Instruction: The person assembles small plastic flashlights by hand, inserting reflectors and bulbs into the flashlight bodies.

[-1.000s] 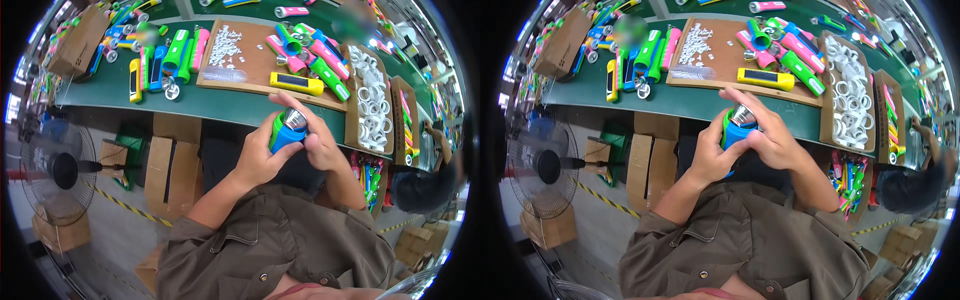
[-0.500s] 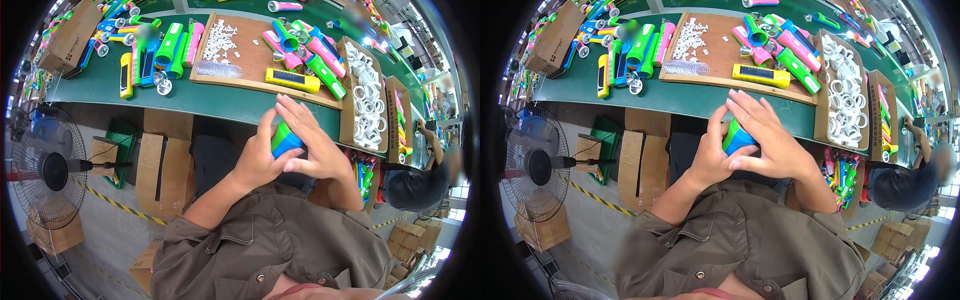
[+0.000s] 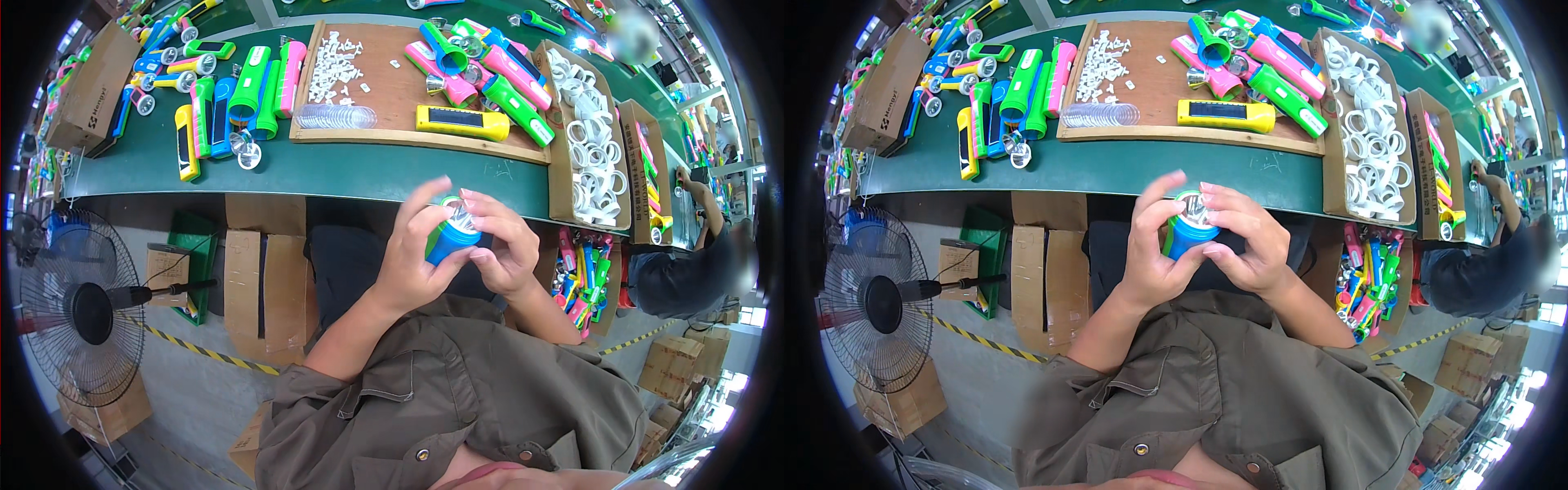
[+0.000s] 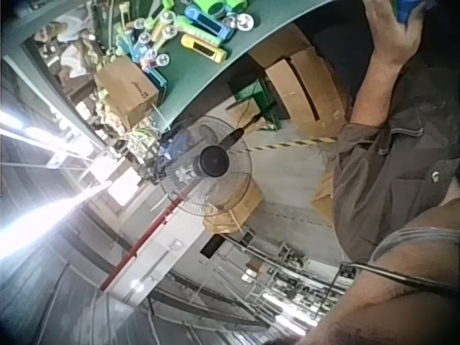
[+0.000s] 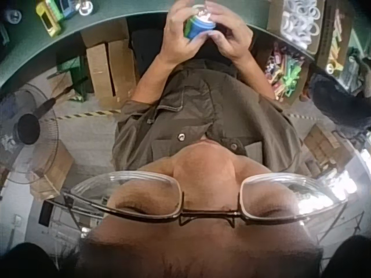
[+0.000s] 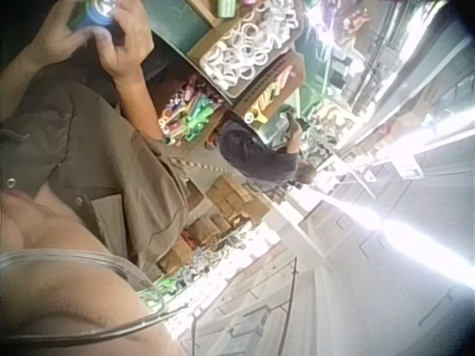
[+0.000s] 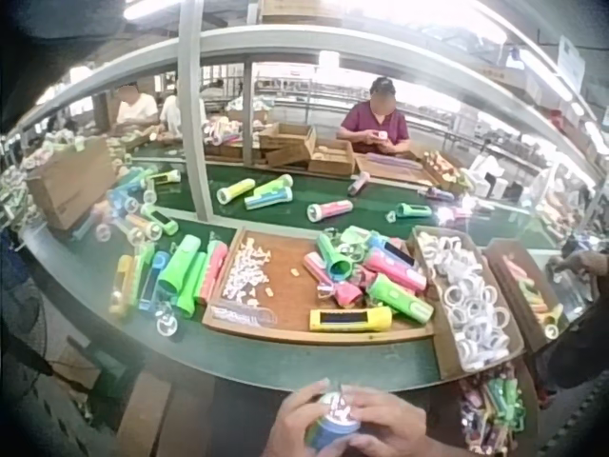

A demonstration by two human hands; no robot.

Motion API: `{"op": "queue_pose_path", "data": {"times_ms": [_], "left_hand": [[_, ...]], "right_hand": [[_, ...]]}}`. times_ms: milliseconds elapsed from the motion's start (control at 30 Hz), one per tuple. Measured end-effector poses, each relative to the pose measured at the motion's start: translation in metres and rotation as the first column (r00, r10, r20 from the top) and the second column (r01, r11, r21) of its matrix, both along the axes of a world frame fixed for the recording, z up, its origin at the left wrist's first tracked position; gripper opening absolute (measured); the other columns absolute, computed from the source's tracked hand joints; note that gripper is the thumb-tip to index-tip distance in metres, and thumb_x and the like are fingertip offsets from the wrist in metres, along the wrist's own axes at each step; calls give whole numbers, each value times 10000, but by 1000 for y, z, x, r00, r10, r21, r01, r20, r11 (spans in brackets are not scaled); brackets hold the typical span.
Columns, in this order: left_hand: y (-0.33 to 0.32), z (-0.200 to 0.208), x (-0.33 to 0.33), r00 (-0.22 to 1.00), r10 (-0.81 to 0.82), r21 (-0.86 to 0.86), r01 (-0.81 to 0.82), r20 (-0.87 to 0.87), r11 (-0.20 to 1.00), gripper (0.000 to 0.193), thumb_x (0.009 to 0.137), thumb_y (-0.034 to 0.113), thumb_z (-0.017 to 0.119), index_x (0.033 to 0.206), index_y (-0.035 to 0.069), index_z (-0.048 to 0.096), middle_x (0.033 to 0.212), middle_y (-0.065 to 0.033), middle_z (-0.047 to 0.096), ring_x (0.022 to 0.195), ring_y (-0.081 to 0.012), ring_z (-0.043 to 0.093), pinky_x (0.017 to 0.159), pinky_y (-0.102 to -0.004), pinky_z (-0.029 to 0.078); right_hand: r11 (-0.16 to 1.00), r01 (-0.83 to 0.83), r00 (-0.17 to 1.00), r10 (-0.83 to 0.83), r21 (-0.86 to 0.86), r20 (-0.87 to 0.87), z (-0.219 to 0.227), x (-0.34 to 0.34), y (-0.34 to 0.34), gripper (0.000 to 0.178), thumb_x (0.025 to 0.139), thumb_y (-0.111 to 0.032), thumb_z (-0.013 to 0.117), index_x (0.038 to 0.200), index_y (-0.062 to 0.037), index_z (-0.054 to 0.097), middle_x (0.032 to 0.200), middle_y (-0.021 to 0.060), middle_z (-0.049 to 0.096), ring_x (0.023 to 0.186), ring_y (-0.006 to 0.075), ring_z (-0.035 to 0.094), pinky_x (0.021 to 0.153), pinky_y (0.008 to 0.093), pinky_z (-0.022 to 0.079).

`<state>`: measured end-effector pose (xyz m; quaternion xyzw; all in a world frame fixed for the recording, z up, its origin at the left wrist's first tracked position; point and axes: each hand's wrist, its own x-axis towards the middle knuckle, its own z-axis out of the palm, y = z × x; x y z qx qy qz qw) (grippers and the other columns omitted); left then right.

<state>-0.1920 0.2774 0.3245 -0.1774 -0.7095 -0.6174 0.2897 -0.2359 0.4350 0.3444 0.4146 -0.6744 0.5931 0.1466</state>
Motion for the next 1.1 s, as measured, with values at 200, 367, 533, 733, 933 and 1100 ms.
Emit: {"op": "queue_pose_path", "data": {"times_ms": [200,367,533,733,933,1100], "left_hand": [[-12,-42,24,986,-59,33,55,154,998,402,813,87,754,1160,101,551,1226,-214,543,1104,-337,565,938,-421,463],[-17,-104,88,823,-292,466,38,487,884,562,889,87,675,1341,143,346,1367,-160,309,1036,-267,596,825,-399,565],[-8,-87,80,857,-341,399,178,387,900,720,802,32,728,1388,100,314,1425,-165,257,1069,-261,566,882,-384,524],[-16,-98,92,884,-176,259,66,432,964,696,823,-34,673,1365,142,274,1456,-185,232,916,-211,607,800,-356,522],[-20,-98,87,875,-199,197,122,441,973,679,835,-33,666,1367,139,281,1459,-183,230,913,-211,603,791,-354,520],[-15,-107,85,855,-223,332,64,468,941,722,770,90,733,1367,83,327,1421,-199,335,1352,-341,352,1115,-416,285]], "right_hand": [[955,-38,997,17,295,74,11,-1,4,212,837,-106,729,1009,9,683,1105,188,686,1070,350,664,907,423,531],[897,-75,993,26,435,118,21,-75,-44,140,871,-78,642,972,6,688,1014,136,714,933,259,692,842,357,532],[533,91,985,-172,841,3,-13,-163,-149,245,844,-156,648,1050,-23,661,985,222,686,938,380,667,829,467,520],[604,272,959,-238,749,-157,-39,-142,-163,475,797,-96,662,1242,-26,511,945,275,663,919,448,643,820,533,504],[467,280,939,-316,839,-137,-37,-139,-173,575,822,-209,658,1360,-67,514,1048,252,663,995,412,634,864,517,491],[515,337,933,-292,788,-208,-45,-136,-173,509,838,-211,648,1304,-38,541,1003,250,667,957,413,640,850,509,494]]}}
